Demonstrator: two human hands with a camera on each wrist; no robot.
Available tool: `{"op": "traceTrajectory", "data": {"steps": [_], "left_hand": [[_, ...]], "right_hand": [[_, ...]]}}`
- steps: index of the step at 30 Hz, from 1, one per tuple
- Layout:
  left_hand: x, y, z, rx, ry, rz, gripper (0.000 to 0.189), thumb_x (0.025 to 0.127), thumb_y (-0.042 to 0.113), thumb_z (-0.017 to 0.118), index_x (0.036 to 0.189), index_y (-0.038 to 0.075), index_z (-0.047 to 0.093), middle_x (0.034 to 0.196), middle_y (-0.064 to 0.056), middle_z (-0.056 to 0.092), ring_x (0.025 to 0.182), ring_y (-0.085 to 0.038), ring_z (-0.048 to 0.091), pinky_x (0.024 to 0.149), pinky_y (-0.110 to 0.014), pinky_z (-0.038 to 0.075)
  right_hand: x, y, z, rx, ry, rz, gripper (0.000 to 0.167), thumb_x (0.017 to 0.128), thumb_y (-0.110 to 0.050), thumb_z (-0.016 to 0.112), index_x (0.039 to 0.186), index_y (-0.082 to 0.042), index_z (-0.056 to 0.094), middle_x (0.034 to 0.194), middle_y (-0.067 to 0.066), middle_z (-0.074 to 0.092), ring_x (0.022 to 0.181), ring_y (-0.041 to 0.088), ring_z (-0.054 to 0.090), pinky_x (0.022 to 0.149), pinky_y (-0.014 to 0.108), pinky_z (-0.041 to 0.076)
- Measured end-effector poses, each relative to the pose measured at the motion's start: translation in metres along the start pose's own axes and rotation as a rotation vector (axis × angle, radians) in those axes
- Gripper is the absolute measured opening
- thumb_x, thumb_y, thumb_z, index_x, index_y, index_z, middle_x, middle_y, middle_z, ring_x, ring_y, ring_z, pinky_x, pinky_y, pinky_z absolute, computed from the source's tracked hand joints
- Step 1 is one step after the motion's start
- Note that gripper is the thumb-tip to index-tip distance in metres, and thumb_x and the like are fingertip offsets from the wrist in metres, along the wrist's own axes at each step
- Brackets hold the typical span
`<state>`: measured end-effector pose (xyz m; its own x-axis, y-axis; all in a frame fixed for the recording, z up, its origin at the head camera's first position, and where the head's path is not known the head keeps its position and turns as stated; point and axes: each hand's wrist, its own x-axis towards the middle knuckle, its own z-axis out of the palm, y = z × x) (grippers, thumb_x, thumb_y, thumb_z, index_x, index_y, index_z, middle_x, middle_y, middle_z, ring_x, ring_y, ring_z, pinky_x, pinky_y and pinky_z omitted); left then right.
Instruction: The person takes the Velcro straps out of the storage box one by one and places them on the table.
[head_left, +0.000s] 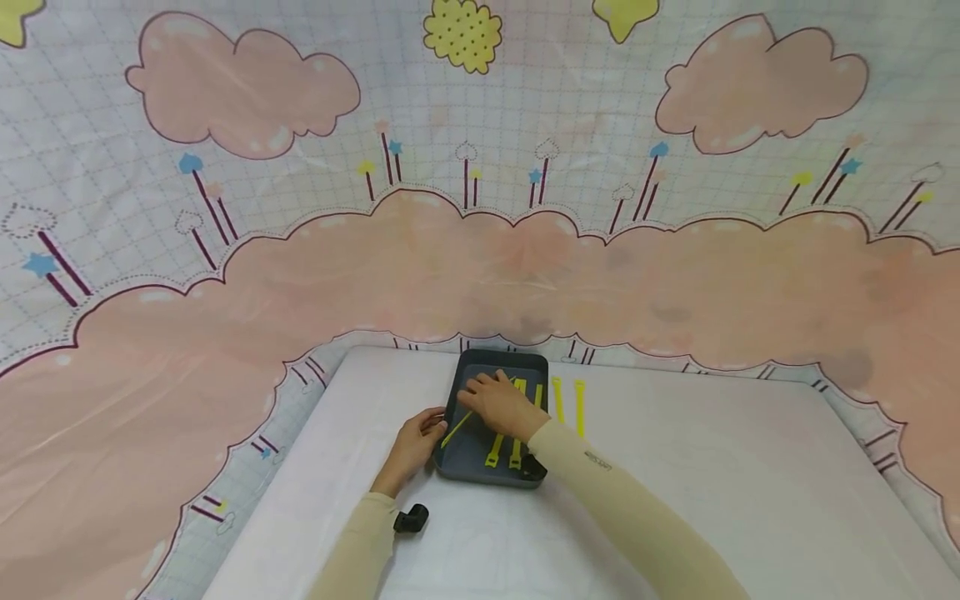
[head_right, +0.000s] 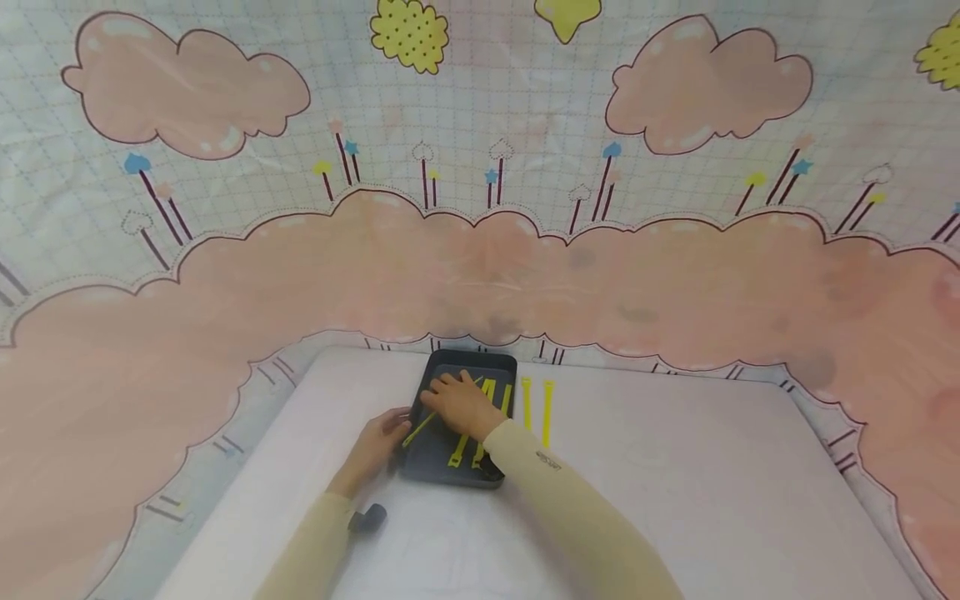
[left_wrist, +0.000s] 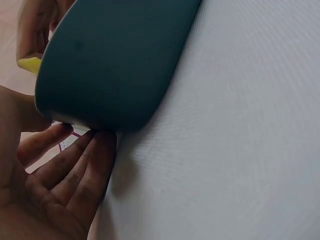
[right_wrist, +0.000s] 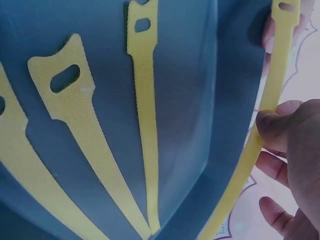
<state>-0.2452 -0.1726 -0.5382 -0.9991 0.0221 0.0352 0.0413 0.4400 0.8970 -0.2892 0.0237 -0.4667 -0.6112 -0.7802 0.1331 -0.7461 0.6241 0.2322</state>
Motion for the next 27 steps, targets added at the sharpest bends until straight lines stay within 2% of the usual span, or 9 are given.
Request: {"op": "traceTrajectory", "data": {"steps": [5,9,11,16,23,27], "left_hand": [[-0.001,-0.001,0.002,-0.013,0.011,-0.011,0.035,0.098,0.012,0.058,0.132,0.002,0.059,0.122,-0.021,0.067,0.114,-0.034,0.065,0.097,-0.046,0.053],[0.000,-0.003,0.003,-0.014,0.018,0.000,0.035,0.098,0.010,0.059,0.131,0.001,0.060,0.120,-0.022,0.068,0.112,-0.034,0.065,0.096,-0.046,0.053],[0.000,-0.003,0.003,-0.007,0.020,0.010,0.035,0.098,0.010,0.059,0.131,0.000,0.060,0.119,-0.023,0.068,0.111,-0.033,0.066,0.095,-0.045,0.053],[0.002,-0.004,0.002,0.014,0.020,-0.006,0.035,0.099,0.013,0.058,0.132,0.003,0.059,0.121,-0.021,0.068,0.114,-0.033,0.065,0.097,-0.046,0.053],[0.003,-0.002,0.002,0.017,0.008,-0.015,0.037,0.099,0.015,0.058,0.134,0.004,0.058,0.124,-0.020,0.066,0.118,-0.034,0.063,0.100,-0.048,0.050],[0.003,-0.001,0.002,0.017,0.018,-0.010,0.036,0.098,0.013,0.059,0.133,0.003,0.059,0.121,-0.021,0.067,0.116,-0.035,0.064,0.099,-0.048,0.051]], "right_hand": [[-0.005,0.000,-0.005,0.031,0.013,-0.006,0.021,0.097,-0.016,0.063,0.115,-0.023,0.059,0.117,-0.004,0.065,0.111,0.017,0.060,0.090,0.039,0.052],[-0.010,0.004,-0.010,0.117,0.033,0.015,0.025,0.094,-0.007,0.064,0.115,-0.021,0.060,0.115,-0.004,0.067,0.111,0.018,0.062,0.097,0.045,0.053],[-0.012,0.006,-0.013,0.161,0.055,0.027,0.022,0.093,-0.006,0.065,0.111,-0.020,0.060,0.111,-0.003,0.067,0.108,0.018,0.063,0.094,0.045,0.054],[-0.019,0.011,-0.016,0.222,0.096,0.055,0.021,0.093,-0.010,0.067,0.110,-0.019,0.059,0.108,-0.003,0.069,0.101,0.018,0.063,0.086,0.037,0.056],[-0.026,0.016,-0.017,0.305,0.137,0.144,0.019,0.094,-0.011,0.065,0.111,-0.018,0.062,0.110,-0.004,0.071,0.100,0.016,0.063,0.088,0.031,0.055],[-0.031,0.018,-0.017,0.301,0.180,0.143,0.017,0.092,-0.011,0.068,0.107,-0.018,0.065,0.105,-0.005,0.069,0.096,0.015,0.061,0.085,0.030,0.055]]}}
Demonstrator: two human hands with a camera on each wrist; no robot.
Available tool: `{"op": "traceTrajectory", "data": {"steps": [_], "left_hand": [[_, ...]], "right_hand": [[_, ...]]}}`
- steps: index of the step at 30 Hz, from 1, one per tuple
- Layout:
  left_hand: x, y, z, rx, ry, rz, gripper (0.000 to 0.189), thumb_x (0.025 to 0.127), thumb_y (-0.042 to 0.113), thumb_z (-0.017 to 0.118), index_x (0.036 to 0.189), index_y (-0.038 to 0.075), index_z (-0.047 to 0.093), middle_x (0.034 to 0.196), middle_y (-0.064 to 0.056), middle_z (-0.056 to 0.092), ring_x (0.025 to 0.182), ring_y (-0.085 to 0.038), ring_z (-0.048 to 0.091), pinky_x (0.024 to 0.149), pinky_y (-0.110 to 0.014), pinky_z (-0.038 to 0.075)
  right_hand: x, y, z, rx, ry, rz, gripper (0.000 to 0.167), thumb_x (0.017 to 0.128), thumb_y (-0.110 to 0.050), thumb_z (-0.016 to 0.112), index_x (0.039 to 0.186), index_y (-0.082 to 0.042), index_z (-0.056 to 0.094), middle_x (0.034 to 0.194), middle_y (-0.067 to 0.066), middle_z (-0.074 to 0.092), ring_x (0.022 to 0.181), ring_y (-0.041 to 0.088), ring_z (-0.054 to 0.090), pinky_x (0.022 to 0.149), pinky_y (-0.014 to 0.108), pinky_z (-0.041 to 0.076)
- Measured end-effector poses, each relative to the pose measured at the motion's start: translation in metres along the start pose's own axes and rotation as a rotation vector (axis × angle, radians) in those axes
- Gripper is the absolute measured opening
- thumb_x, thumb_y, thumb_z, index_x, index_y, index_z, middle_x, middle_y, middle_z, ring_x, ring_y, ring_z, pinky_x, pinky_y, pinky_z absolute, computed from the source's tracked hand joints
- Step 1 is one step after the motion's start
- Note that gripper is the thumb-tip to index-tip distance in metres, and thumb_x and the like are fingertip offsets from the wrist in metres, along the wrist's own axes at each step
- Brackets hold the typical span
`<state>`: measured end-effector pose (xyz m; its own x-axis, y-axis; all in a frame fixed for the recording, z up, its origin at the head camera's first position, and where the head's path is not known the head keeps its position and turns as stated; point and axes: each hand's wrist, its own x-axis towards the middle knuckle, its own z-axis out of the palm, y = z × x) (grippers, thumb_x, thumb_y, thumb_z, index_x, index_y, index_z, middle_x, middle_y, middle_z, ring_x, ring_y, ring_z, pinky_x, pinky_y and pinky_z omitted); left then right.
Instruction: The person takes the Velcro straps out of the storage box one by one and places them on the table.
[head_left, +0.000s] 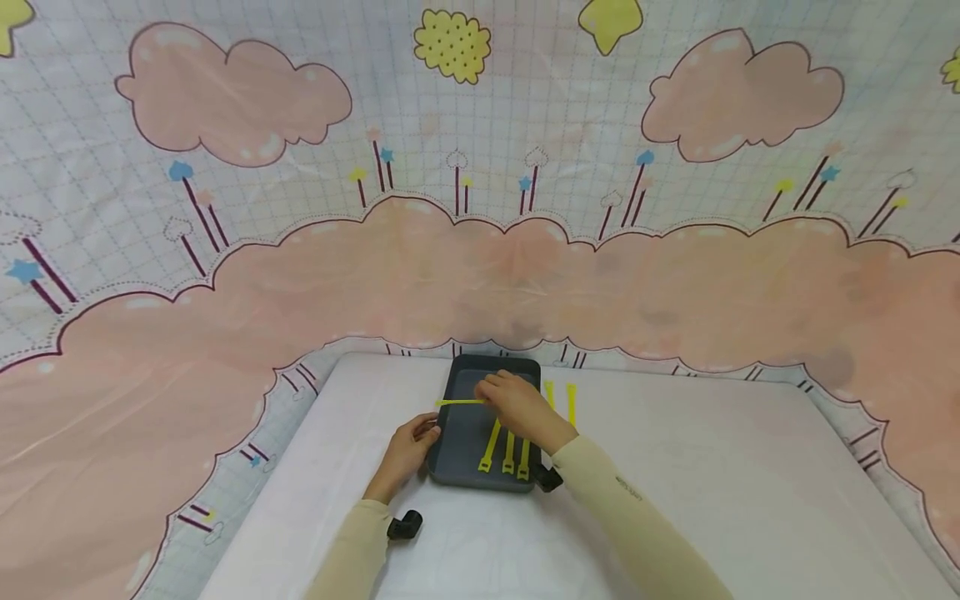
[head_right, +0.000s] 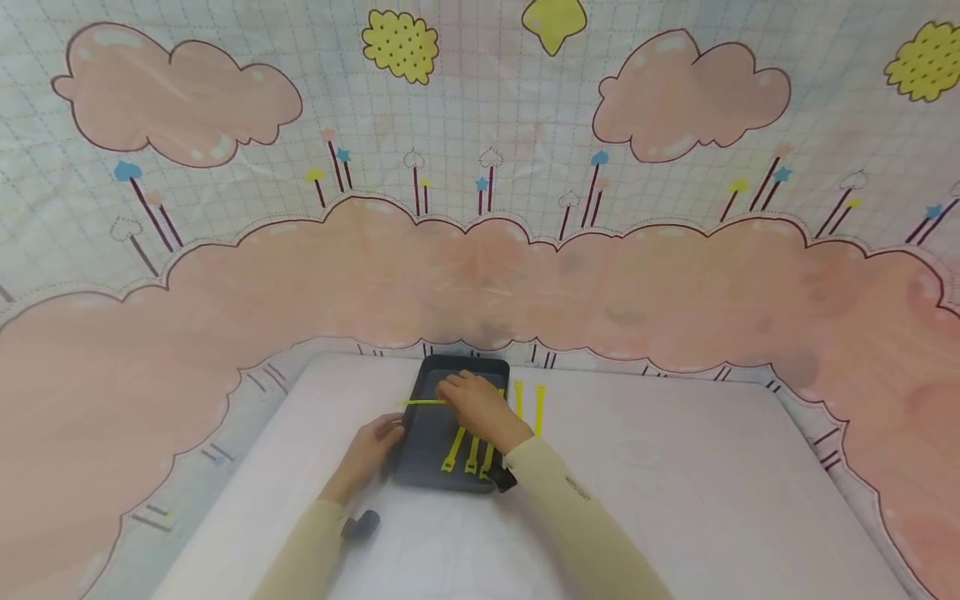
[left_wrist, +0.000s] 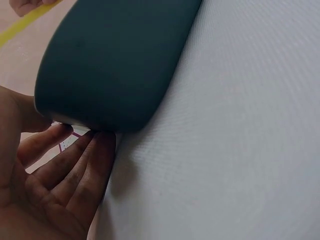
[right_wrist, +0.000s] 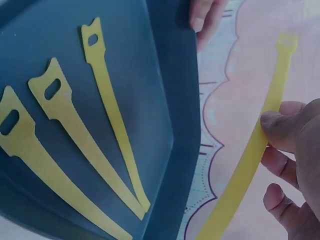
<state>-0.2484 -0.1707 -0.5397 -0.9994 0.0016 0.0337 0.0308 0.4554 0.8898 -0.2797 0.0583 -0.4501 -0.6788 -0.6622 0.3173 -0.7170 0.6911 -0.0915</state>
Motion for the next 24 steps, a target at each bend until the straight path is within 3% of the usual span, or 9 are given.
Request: {"op": "traceTrajectory", "data": {"steps": [6,15,24], "left_hand": [[-0.002,0.000,-0.001,0.001,0.007,0.028,0.034,0.098,0.013,0.059,0.131,0.001,0.060,0.120,-0.022,0.068,0.114,-0.035,0.064,0.098,-0.048,0.052],[-0.004,0.001,0.000,-0.003,0.005,0.035,0.034,0.098,0.011,0.058,0.130,0.001,0.060,0.118,-0.022,0.068,0.113,-0.035,0.065,0.098,-0.048,0.051],[0.001,-0.006,0.001,0.002,0.004,0.037,0.035,0.098,0.012,0.059,0.131,0.001,0.060,0.119,-0.021,0.068,0.114,-0.035,0.065,0.099,-0.049,0.051]], "right_hand": [[-0.007,0.000,-0.001,0.019,0.087,-0.019,0.012,0.093,-0.012,0.067,0.102,-0.019,0.066,0.099,-0.006,0.066,0.091,0.012,0.060,0.081,0.028,0.054],[-0.022,0.001,-0.004,0.175,0.210,0.004,0.011,0.095,-0.007,0.063,0.104,-0.011,0.067,0.096,-0.001,0.065,0.085,0.013,0.064,0.075,0.028,0.056],[-0.031,0.006,-0.009,0.310,0.290,0.094,0.008,0.093,-0.008,0.066,0.099,-0.013,0.064,0.091,-0.003,0.062,0.075,0.007,0.056,0.067,0.024,0.050]]}}
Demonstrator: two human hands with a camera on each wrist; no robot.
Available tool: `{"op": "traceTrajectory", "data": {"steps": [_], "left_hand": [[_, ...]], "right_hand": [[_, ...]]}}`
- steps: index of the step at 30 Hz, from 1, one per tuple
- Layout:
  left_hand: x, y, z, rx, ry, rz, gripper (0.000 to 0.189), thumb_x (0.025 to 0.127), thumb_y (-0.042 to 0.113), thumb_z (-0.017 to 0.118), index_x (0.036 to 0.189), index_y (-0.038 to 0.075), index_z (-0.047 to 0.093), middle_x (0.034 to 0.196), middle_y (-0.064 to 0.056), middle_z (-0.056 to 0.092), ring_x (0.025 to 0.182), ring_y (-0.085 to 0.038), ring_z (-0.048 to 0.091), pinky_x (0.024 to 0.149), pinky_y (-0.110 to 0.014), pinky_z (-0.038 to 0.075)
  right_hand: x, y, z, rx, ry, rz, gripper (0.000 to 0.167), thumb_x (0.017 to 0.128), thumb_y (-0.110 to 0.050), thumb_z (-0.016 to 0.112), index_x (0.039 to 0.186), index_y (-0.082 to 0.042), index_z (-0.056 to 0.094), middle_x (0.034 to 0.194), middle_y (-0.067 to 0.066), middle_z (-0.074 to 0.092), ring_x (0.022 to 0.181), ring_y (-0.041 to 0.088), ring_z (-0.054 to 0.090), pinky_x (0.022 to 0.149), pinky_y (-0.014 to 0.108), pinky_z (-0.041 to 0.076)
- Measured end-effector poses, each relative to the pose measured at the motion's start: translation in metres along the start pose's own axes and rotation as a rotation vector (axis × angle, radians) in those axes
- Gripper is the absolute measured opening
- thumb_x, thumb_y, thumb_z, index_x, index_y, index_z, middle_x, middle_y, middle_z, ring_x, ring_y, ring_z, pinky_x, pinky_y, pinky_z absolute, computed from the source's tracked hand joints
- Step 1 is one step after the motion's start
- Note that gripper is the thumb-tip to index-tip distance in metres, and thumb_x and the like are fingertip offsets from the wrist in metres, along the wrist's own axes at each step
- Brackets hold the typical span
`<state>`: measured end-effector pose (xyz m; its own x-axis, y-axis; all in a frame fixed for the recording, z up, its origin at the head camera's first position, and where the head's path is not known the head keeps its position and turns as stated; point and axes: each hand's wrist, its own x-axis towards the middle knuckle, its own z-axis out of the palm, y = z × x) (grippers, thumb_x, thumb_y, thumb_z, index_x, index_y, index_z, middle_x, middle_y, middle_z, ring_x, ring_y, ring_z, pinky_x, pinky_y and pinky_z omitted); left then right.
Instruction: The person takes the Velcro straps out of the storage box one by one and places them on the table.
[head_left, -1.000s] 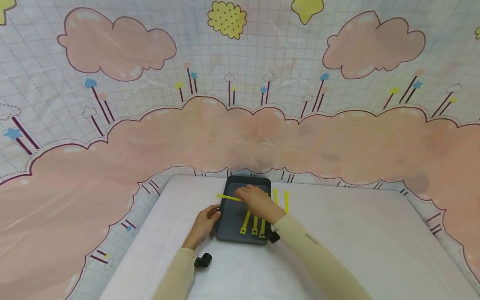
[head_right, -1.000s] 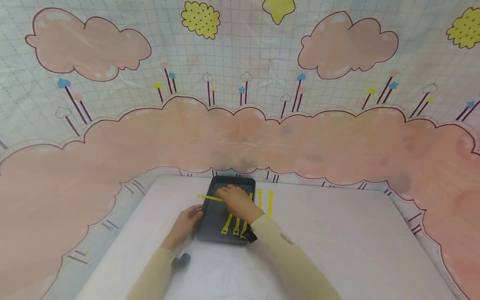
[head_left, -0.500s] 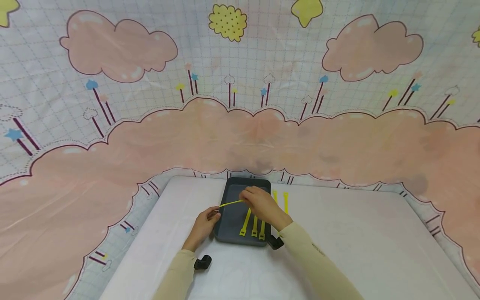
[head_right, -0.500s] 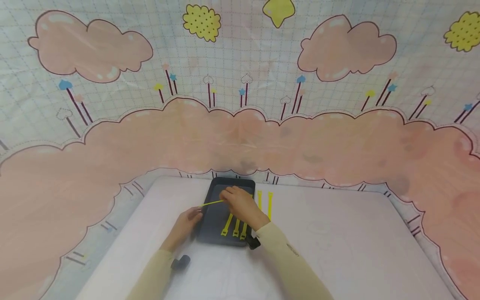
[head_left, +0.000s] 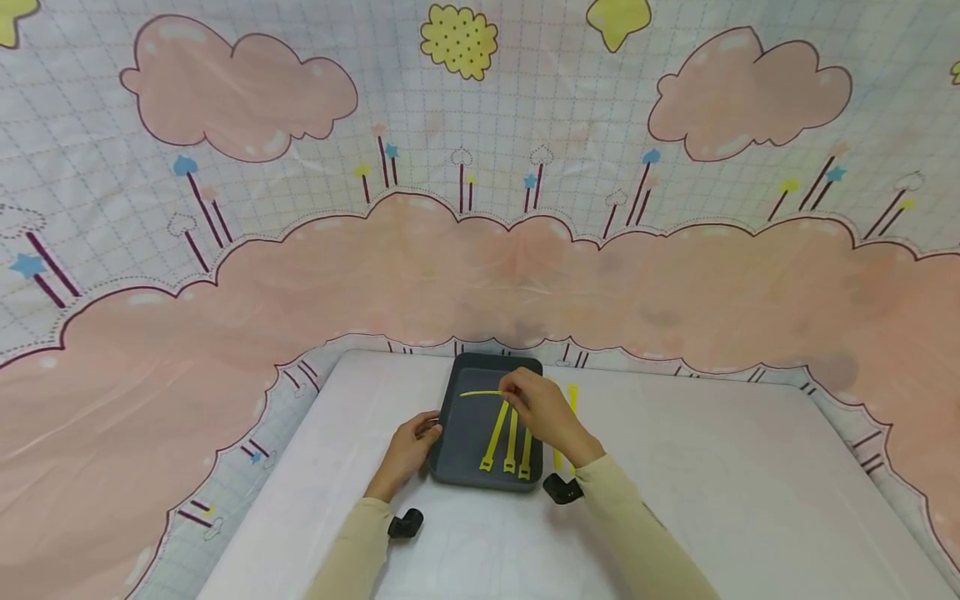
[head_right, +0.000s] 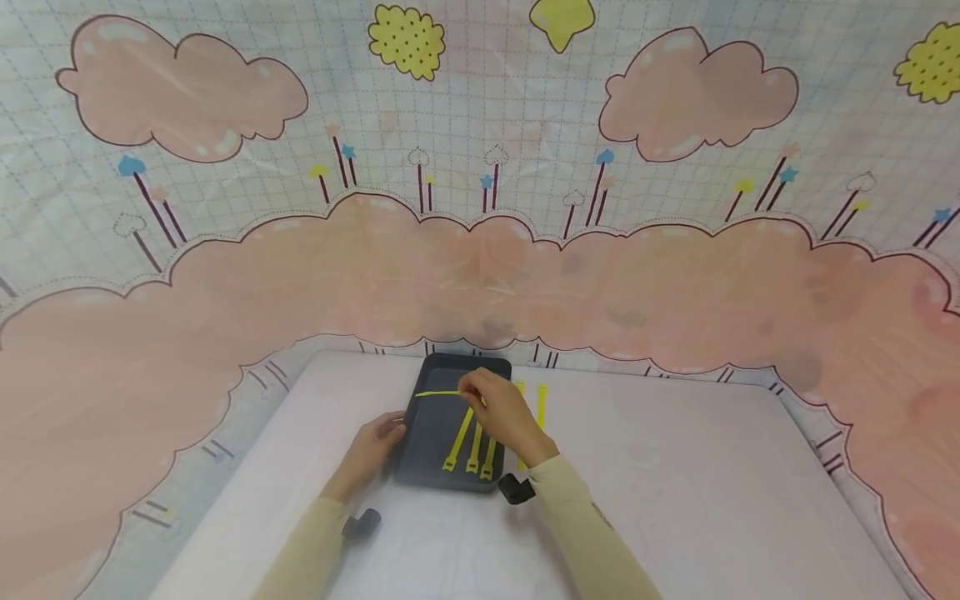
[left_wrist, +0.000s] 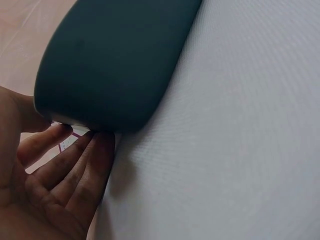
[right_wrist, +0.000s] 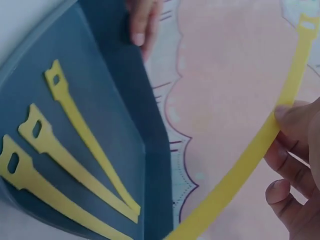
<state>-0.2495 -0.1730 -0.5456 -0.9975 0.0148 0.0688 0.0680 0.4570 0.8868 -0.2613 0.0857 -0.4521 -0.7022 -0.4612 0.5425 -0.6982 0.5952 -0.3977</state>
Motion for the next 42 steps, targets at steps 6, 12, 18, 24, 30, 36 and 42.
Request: {"op": "traceTrajectory", "data": {"steps": [6,12,18,24,30,36,42], "left_hand": [[-0.001,0.004,-0.001,-0.010,0.000,0.010,0.035,0.098,0.011,0.059,0.131,-0.001,0.059,0.119,-0.023,0.068,0.114,-0.037,0.064,0.098,-0.049,0.051],[-0.003,0.005,-0.002,-0.014,-0.006,0.006,0.035,0.098,0.012,0.059,0.131,0.000,0.059,0.120,-0.023,0.067,0.114,-0.036,0.064,0.098,-0.049,0.051],[-0.002,0.004,-0.002,-0.006,0.000,0.006,0.035,0.099,0.012,0.058,0.131,0.000,0.059,0.120,-0.023,0.067,0.114,-0.036,0.064,0.098,-0.048,0.051],[-0.002,0.004,-0.001,-0.011,-0.002,-0.007,0.036,0.098,0.013,0.059,0.132,0.001,0.059,0.121,-0.022,0.067,0.116,-0.036,0.063,0.099,-0.049,0.051],[-0.003,0.005,-0.001,-0.007,-0.005,-0.037,0.037,0.099,0.015,0.059,0.134,0.004,0.058,0.125,-0.022,0.065,0.119,-0.036,0.062,0.101,-0.049,0.049],[-0.006,0.010,-0.002,-0.012,-0.015,-0.043,0.038,0.099,0.015,0.059,0.134,0.003,0.058,0.127,-0.023,0.064,0.119,-0.038,0.061,0.101,-0.051,0.049],[-0.003,0.006,-0.002,-0.005,-0.013,-0.035,0.038,0.099,0.017,0.059,0.134,0.004,0.058,0.126,-0.022,0.065,0.119,-0.037,0.062,0.101,-0.049,0.050]], "right_hand": [[-0.005,0.003,-0.008,0.126,0.043,0.089,0.007,0.095,-0.011,0.065,0.101,-0.015,0.063,0.089,-0.004,0.063,0.074,0.006,0.051,0.063,0.022,0.044],[-0.013,0.006,-0.012,0.283,0.068,0.231,0.005,0.096,-0.014,0.063,0.101,-0.013,0.064,0.085,-0.002,0.065,0.071,0.008,0.053,0.061,0.021,0.045],[-0.021,0.008,-0.018,0.334,0.114,0.311,0.007,0.096,-0.017,0.064,0.101,-0.013,0.064,0.087,0.003,0.067,0.075,0.010,0.058,0.067,0.022,0.048],[-0.029,0.014,-0.019,0.498,0.119,0.474,0.012,0.096,-0.016,0.064,0.104,-0.006,0.064,0.094,0.011,0.065,0.082,0.011,0.060,0.074,0.020,0.050],[-0.036,0.018,-0.021,0.604,0.106,0.602,0.013,0.096,-0.008,0.062,0.106,0.002,0.061,0.094,0.010,0.064,0.082,0.010,0.059,0.074,0.019,0.050],[-0.046,0.024,-0.025,0.650,0.111,0.650,0.016,0.096,-0.012,0.062,0.106,0.001,0.061,0.087,0.005,0.061,0.079,0.015,0.058,0.066,0.020,0.047],[-0.057,0.031,-0.026,0.648,0.134,0.679,0.018,0.097,-0.014,0.063,0.106,0.002,0.060,0.086,0.006,0.062,0.076,0.014,0.058,0.065,0.024,0.049]]}}
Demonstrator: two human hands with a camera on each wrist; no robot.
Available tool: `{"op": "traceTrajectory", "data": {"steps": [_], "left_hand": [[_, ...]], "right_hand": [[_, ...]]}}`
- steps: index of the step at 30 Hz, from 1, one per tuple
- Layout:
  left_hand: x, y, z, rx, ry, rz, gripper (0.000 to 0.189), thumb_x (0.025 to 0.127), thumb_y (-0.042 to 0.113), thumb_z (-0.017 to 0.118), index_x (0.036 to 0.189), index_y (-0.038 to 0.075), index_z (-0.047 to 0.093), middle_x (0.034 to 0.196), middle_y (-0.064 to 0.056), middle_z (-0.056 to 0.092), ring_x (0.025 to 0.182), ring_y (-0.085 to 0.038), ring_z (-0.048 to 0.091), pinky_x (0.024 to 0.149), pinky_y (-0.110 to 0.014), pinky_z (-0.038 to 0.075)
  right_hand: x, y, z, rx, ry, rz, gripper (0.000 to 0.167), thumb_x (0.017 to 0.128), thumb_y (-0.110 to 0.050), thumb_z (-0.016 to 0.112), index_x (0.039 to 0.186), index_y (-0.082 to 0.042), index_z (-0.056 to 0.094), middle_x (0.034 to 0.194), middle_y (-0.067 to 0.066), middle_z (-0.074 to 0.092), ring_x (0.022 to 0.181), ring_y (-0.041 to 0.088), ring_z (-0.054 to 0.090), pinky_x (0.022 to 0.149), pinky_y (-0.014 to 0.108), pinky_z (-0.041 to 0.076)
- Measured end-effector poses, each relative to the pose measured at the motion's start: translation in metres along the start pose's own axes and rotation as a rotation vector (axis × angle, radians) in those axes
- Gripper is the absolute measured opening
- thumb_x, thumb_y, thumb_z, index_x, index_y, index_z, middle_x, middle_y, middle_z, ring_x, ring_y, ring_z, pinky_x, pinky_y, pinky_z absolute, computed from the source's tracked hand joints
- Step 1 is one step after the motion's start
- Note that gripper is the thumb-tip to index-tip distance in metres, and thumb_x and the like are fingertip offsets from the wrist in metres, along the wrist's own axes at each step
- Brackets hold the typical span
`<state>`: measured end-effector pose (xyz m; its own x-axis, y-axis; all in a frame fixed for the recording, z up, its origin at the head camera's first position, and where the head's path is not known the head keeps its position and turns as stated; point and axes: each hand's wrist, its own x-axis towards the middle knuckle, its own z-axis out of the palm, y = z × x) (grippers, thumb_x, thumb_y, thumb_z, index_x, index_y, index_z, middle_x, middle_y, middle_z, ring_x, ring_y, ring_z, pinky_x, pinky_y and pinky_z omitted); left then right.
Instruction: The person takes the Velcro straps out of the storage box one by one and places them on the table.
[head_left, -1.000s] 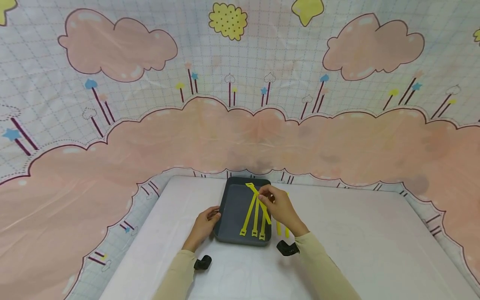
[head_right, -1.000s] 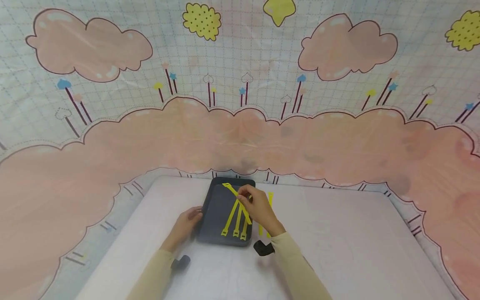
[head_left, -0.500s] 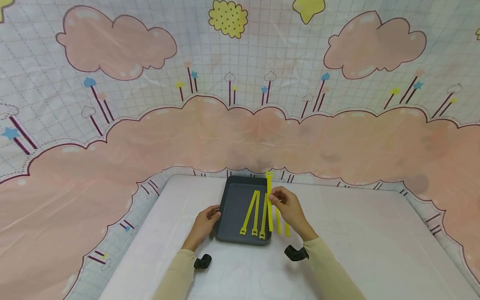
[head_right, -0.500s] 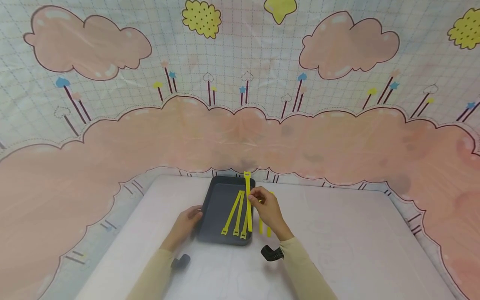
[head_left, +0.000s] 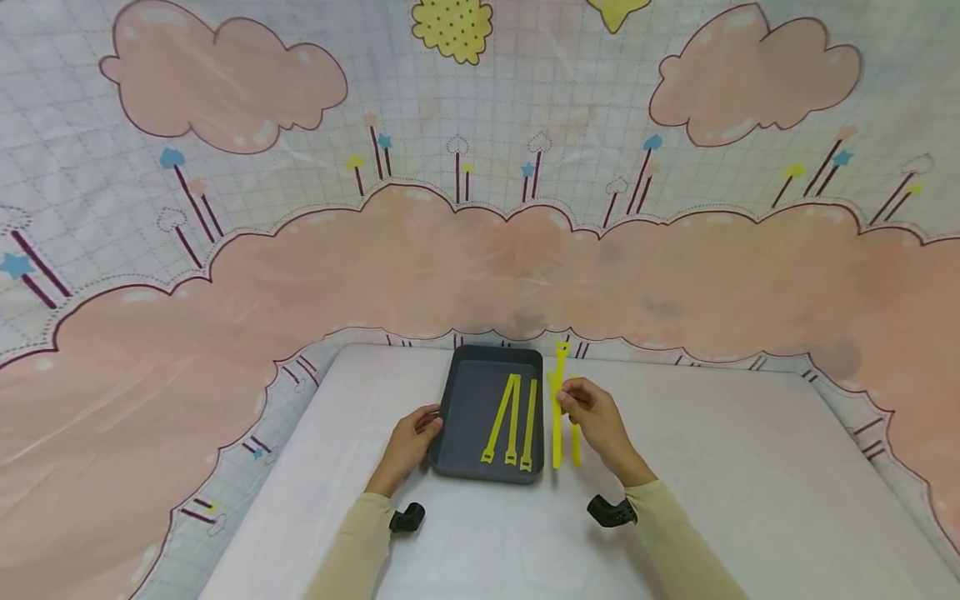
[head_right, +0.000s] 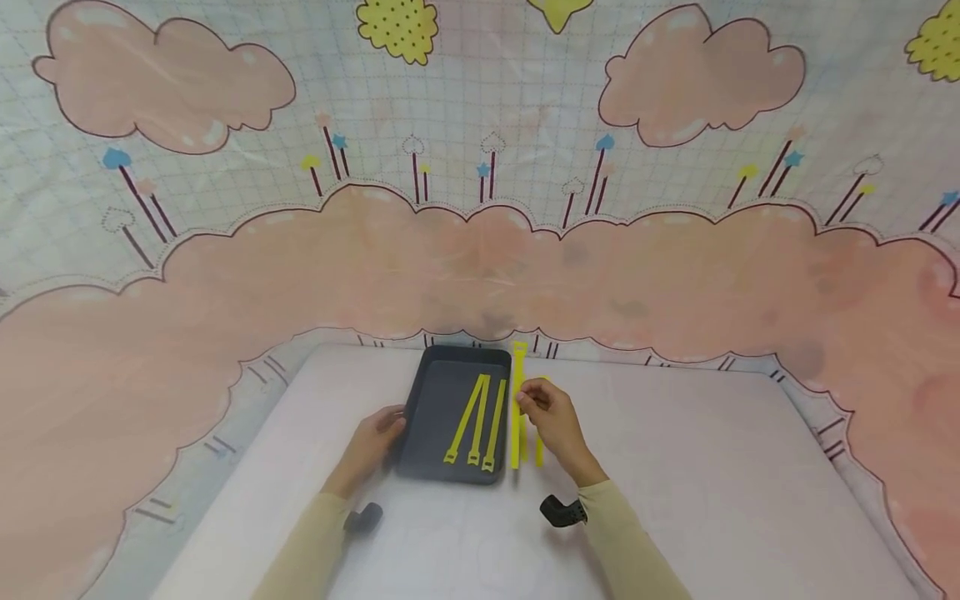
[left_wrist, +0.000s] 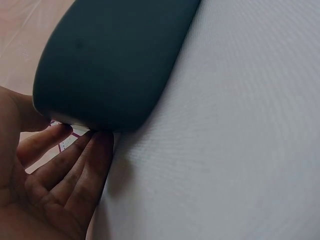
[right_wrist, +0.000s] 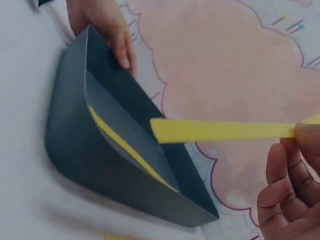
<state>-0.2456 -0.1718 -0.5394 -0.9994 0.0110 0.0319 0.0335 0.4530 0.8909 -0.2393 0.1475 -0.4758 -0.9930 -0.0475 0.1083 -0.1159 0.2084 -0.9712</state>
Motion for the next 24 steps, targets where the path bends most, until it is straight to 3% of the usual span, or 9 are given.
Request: {"op": "traceTrajectory", "data": {"steps": [5,12,19,24], "left_hand": [[0.000,-0.001,0.000,-0.008,0.003,-0.004,0.036,0.099,0.016,0.059,0.133,0.003,0.059,0.125,-0.023,0.065,0.118,-0.038,0.062,0.101,-0.051,0.049],[0.001,-0.001,0.000,-0.018,-0.004,-0.004,0.038,0.099,0.016,0.059,0.134,0.005,0.058,0.126,-0.022,0.065,0.119,-0.037,0.061,0.102,-0.050,0.049],[0.003,-0.001,0.000,-0.003,-0.002,-0.013,0.038,0.099,0.017,0.059,0.135,0.005,0.058,0.128,-0.022,0.064,0.120,-0.037,0.061,0.102,-0.050,0.049],[0.000,-0.001,0.001,0.002,0.002,-0.005,0.038,0.099,0.016,0.059,0.134,0.004,0.058,0.127,-0.024,0.064,0.119,-0.038,0.061,0.102,-0.050,0.049]], "right_hand": [[0.000,0.008,-0.009,-0.012,0.015,0.075,0.017,0.097,-0.013,0.062,0.106,0.001,0.060,0.086,0.005,0.062,0.082,0.024,0.059,0.065,0.023,0.049],[0.001,0.017,-0.023,-0.063,0.023,0.093,0.019,0.098,-0.015,0.060,0.110,0.001,0.060,0.090,0.006,0.064,0.080,0.013,0.059,0.068,0.025,0.051],[0.001,0.024,-0.037,-0.099,0.029,0.140,0.022,0.099,-0.019,0.059,0.113,-0.002,0.060,0.093,0.006,0.065,0.085,0.014,0.059,0.073,0.028,0.052],[0.003,0.032,-0.046,-0.120,0.038,0.150,0.021,0.100,-0.019,0.058,0.112,-0.002,0.060,0.092,0.003,0.066,0.085,0.014,0.059,0.070,0.024,0.050]]}}
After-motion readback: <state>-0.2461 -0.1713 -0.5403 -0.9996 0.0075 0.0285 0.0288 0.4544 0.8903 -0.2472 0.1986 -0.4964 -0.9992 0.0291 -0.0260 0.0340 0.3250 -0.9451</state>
